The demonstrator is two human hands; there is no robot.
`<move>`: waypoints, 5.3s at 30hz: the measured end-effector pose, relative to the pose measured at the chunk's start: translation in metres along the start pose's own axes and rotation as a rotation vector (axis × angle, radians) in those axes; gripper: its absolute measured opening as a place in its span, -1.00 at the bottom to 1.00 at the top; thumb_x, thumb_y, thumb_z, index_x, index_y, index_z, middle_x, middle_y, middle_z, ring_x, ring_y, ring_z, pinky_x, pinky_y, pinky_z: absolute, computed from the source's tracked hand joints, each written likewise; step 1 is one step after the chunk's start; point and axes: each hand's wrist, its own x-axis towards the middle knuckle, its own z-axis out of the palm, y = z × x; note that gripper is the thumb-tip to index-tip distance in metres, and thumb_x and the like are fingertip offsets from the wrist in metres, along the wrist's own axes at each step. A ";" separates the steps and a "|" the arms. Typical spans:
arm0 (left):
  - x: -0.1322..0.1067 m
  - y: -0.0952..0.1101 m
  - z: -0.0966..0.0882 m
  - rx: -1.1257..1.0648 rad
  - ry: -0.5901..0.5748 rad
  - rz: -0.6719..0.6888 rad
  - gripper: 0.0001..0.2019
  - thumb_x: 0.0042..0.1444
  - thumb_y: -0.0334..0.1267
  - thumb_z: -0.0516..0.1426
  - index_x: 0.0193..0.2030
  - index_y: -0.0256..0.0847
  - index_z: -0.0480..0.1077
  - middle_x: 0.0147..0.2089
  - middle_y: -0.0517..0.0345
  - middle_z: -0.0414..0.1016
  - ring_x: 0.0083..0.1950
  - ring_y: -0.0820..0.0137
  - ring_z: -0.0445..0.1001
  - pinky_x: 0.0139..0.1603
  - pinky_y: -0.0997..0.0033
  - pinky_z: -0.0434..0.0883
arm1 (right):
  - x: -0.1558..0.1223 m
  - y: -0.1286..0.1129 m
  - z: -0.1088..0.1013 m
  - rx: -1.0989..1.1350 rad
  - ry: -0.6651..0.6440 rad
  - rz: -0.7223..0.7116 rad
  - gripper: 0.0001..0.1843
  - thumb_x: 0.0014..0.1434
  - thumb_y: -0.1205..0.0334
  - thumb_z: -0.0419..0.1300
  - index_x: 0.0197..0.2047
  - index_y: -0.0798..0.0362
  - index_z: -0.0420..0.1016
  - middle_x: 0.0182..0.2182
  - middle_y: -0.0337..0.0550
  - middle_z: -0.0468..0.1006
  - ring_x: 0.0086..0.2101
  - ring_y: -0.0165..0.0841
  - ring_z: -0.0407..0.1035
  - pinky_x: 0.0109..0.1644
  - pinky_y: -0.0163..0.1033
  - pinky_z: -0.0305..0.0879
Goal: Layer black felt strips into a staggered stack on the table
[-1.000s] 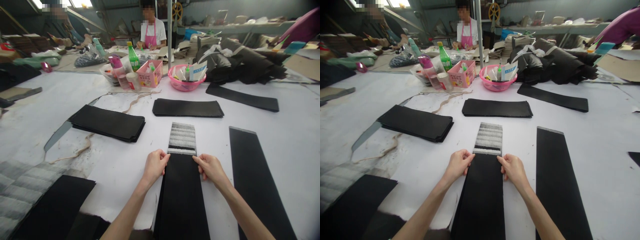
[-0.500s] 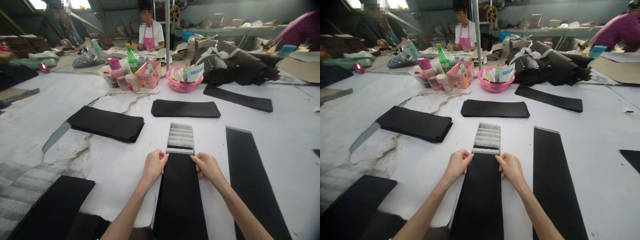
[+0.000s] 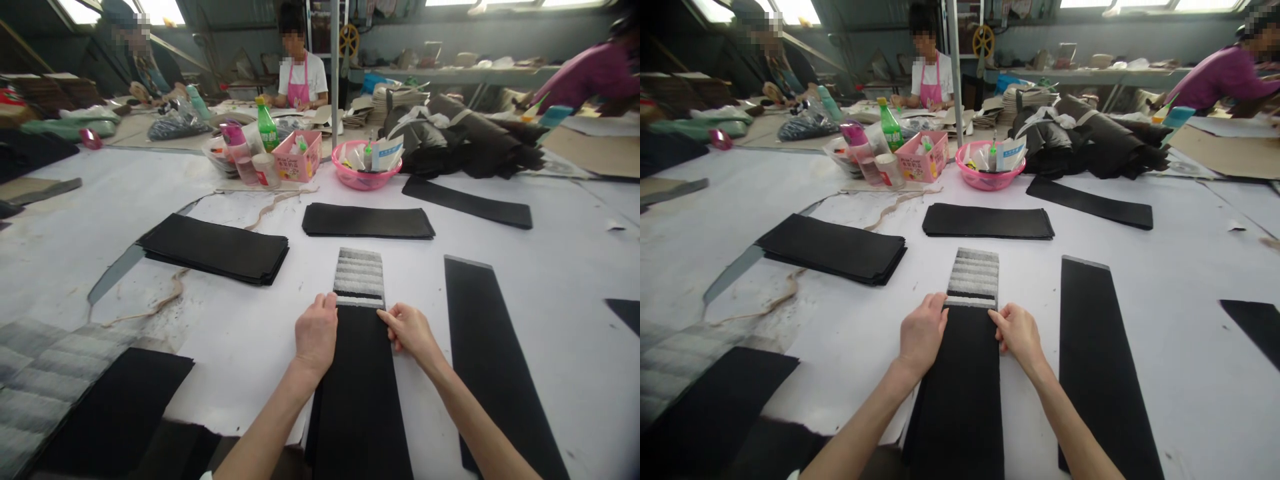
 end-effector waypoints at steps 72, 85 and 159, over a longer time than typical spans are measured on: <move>0.026 -0.015 0.007 0.157 0.093 0.616 -0.87 0.29 -0.34 0.04 -0.13 -0.23 0.41 -0.21 0.10 0.38 -0.10 0.27 0.32 -0.13 0.27 0.30 | 0.021 -0.017 -0.002 -0.685 0.119 -1.120 -0.77 0.35 0.28 0.03 -0.06 0.06 0.50 -0.19 -0.09 0.49 -0.14 -0.25 0.28 -0.08 -0.14 0.20; 0.022 -0.008 0.000 0.275 0.046 0.652 -0.80 0.32 -0.35 -0.01 0.02 -0.26 0.34 -0.16 0.06 0.37 -0.08 0.25 0.34 -0.12 0.24 0.29 | 0.015 -0.020 -0.007 -0.809 0.068 -1.152 -0.72 0.37 0.32 -0.04 0.04 0.11 0.43 -0.12 -0.04 0.46 -0.07 -0.22 0.26 -0.01 -0.11 0.22; 0.017 -0.039 0.008 0.172 0.027 0.666 -0.75 0.29 -0.47 -0.03 0.08 -0.32 0.29 -0.01 -0.08 0.40 0.07 0.26 0.40 0.09 0.26 0.45 | 0.016 -0.009 -0.018 -0.843 0.139 -1.201 -0.72 0.38 0.35 -0.05 -0.04 0.08 0.47 -0.18 -0.08 0.51 -0.11 -0.27 0.29 -0.03 -0.14 0.20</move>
